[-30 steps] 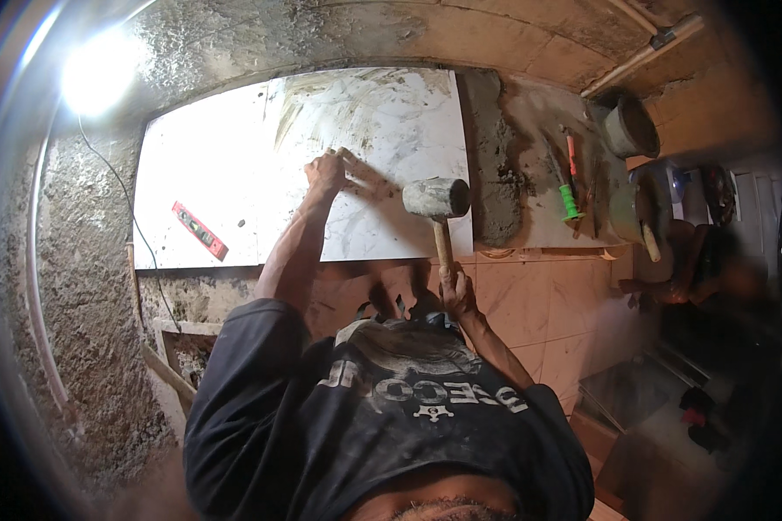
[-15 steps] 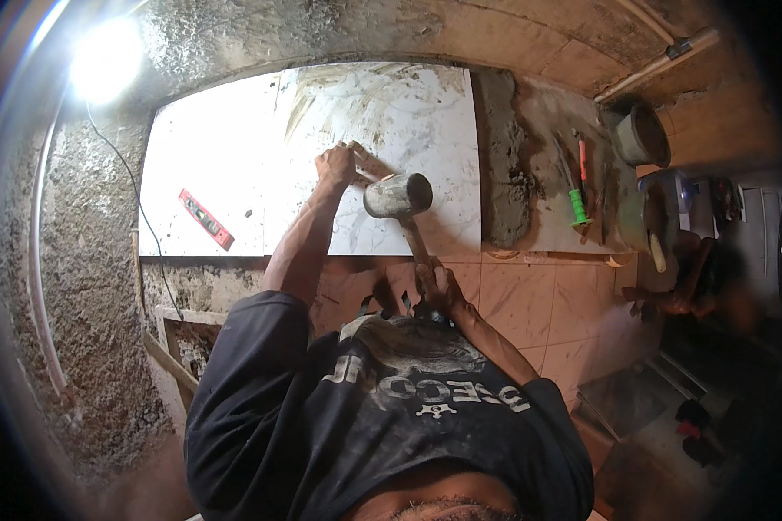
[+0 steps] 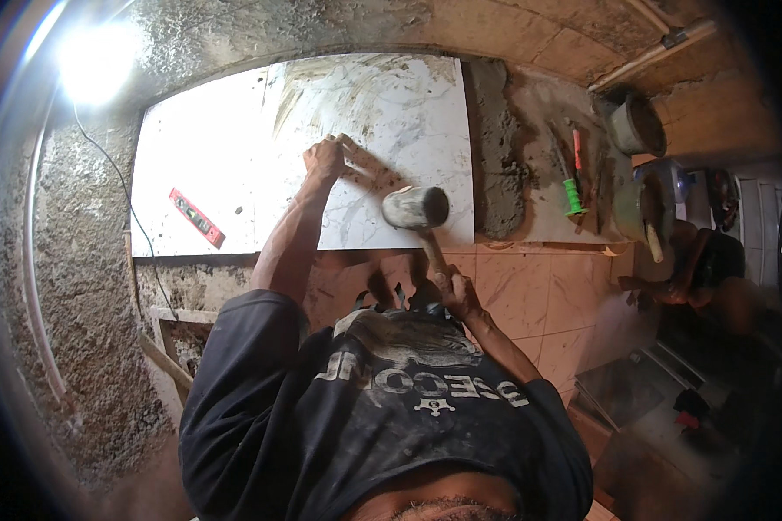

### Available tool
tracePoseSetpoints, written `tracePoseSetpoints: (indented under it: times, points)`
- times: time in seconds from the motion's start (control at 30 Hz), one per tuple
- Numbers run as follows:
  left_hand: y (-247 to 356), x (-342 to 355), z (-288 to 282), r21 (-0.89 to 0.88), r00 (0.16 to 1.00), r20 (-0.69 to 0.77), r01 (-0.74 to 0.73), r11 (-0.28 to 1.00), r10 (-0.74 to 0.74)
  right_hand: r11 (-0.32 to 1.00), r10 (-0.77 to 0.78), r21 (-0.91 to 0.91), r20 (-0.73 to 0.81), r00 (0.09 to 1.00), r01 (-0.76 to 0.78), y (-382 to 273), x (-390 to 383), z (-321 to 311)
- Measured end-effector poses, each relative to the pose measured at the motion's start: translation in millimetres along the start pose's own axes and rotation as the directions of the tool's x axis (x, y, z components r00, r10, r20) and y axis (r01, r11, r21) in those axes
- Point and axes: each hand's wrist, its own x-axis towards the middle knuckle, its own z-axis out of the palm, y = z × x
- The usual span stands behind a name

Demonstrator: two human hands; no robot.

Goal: The person applies a large tile to a wall covered in adhesive, hammers it into place with a rubber mallet, uses a spirit level to check alignment, and scrapes away excess mortar from the edges with a trowel.

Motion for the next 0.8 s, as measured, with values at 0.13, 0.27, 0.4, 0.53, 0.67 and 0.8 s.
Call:
tracePoseSetpoints:
  times: [0.13,0.27,0.4,0.53,0.67,0.8]
  points:
    - [2.9,-3.0,-5.3,0.001,0.999,0.042,0.003,1.0,-0.003,0.994,0.064,-0.092,0.005,0.998,-0.063,15.2,-12.3,-15.7]
    - [-9.3,5.8,11.5,-0.027,0.999,0.011,0.034,0.999,-0.034,0.995,0.097,-0.013,-0.017,0.995,-0.098,16.6,-16.3,-23.5]
    - [-15.2,9.0,30.1,-0.033,0.999,-0.031,0.021,0.999,-0.022,0.993,0.076,-0.087,-0.054,0.996,-0.08,41.0,-14.3,-26.4]
    - [1.8,8.2,14.6,-0.028,0.995,0.062,0.077,0.997,-0.075,0.993,0.106,-0.054,-0.017,0.994,-0.106,49.7,-8.5,-41.9]
    - [-0.8,-4.9,22.4,-0.058,0.989,-0.107,0.098,0.994,-0.104,0.966,0.174,-0.209,0.088,0.981,-0.152,56.2,14.1,-53.3]
    - [2.3,-1.7,18.1,-0.073,0.986,-0.091,0.132,0.989,-0.138,0.993,0.066,-0.105,0.124,0.99,-0.053,41.3,25.1,-61.7]
